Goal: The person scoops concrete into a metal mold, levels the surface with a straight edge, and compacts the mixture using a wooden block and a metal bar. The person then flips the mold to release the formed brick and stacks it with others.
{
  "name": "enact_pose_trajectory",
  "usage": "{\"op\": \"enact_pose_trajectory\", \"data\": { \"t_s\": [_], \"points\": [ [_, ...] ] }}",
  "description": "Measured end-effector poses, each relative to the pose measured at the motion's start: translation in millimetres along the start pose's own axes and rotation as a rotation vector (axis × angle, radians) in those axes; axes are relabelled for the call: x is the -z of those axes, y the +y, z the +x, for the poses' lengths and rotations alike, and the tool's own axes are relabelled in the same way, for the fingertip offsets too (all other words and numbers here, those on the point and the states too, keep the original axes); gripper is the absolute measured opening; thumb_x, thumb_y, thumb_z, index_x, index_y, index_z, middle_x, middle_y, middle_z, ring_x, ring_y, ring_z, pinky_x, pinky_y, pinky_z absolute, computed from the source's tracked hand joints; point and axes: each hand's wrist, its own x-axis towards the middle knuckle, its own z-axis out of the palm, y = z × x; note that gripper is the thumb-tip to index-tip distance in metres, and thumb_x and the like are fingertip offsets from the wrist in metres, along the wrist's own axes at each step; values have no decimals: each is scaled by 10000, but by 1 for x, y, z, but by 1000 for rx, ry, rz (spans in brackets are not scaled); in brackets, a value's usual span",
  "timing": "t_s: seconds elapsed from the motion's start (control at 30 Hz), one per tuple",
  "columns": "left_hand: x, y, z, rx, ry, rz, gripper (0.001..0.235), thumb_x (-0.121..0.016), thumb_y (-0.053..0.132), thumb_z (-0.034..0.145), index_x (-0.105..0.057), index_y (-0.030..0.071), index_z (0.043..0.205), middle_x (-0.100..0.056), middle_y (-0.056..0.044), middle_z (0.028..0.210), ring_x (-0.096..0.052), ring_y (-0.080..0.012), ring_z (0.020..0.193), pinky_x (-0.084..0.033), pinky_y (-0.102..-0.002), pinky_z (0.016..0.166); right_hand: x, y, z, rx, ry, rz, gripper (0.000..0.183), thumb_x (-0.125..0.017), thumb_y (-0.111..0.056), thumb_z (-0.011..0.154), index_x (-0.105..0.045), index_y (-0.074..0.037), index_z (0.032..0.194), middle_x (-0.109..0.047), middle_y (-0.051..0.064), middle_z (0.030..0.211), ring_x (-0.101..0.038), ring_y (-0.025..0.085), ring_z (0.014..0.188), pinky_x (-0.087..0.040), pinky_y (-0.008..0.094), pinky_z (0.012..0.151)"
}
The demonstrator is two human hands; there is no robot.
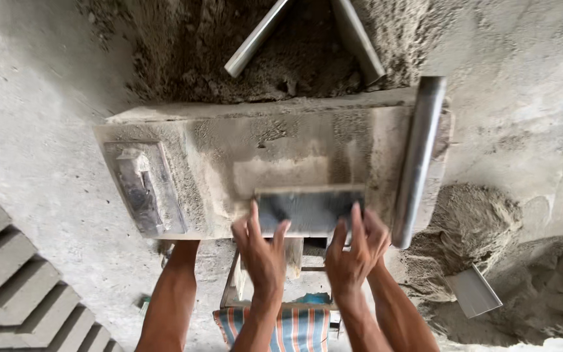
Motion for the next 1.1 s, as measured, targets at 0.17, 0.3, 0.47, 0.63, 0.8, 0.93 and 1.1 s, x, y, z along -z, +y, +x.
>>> {"op": "enact_pose_trajectory", "data": {
  "t_s": [0.17, 0.3, 0.47, 0.63, 0.8, 0.93, 1.1],
  "points": [
    [22, 56, 115, -95, 32, -177, 740, -760, 371, 734, -429, 86, 1331, -472, -198, 1104, -529, -313, 998, -475, -467, 851, -23, -53, 119, 180, 75, 82, 268, -549, -165, 944, -595, -73, 1192, -460, 69, 1053, -422, 187, 970, -315, 338, 872],
    [48, 63, 126, -242, 81, -184, 735, -743, 408, 739, -401, 80, 1301, -423, -170, 1086, -510, -359, 994, -449, -481, 842, -4, -80, 127, 217, 144, 190, 395, -654, -74, 849, -555, -54, 1231, -456, 67, 1021, -472, 261, 966, -327, 387, 877],
    [56, 11, 60, -113, -75, -162, 749, -685, 500, 716, -438, 79, 1284, -447, -150, 1033, -528, -327, 959, -470, -467, 821, 27, -73, 45, -9, -24, 156, 427, -538, -122, 924, -458, -45, 1336, -434, 84, 1047, -453, 291, 974, -320, 391, 905],
    [23, -16, 55, -205, -72, -133, 743, -620, 467, 760, -390, 17, 1304, -432, -186, 1046, -501, -360, 991, -441, -468, 876, -43, -23, 18, 138, 120, 15, 401, -403, -99, 965, -415, 16, 1349, -406, 128, 1029, -398, 278, 867, -305, 390, 801],
    [20, -13, 63, -268, -38, -143, 714, -623, 416, 788, -347, 50, 1335, -420, -162, 1081, -511, -328, 1011, -462, -443, 864, -54, -29, 28, 195, 314, 1, 404, -320, -83, 971, -446, 35, 1336, -406, 123, 1020, -351, 254, 793, -274, 351, 757],
    [11, -25, 68, -316, 2, -119, 751, -680, 403, 755, -360, 32, 1324, -448, -194, 1085, -513, -355, 1020, -439, -445, 881, -49, -34, 25, 138, 372, 39, 416, -420, -148, 934, -468, -32, 1330, -467, 138, 1090, -444, 310, 942, -349, 443, 800],
    [26, -40, 48, -470, 76, -15, 787, -653, 429, 780, -327, -2, 1353, -461, -217, 1098, -509, -353, 1042, -413, -438, 891, -34, -16, 9, 176, 350, 137, 345, -418, -104, 939, -514, 44, 1236, -472, 171, 1001, -460, 350, 929, -347, 439, 806]
  ]
}}
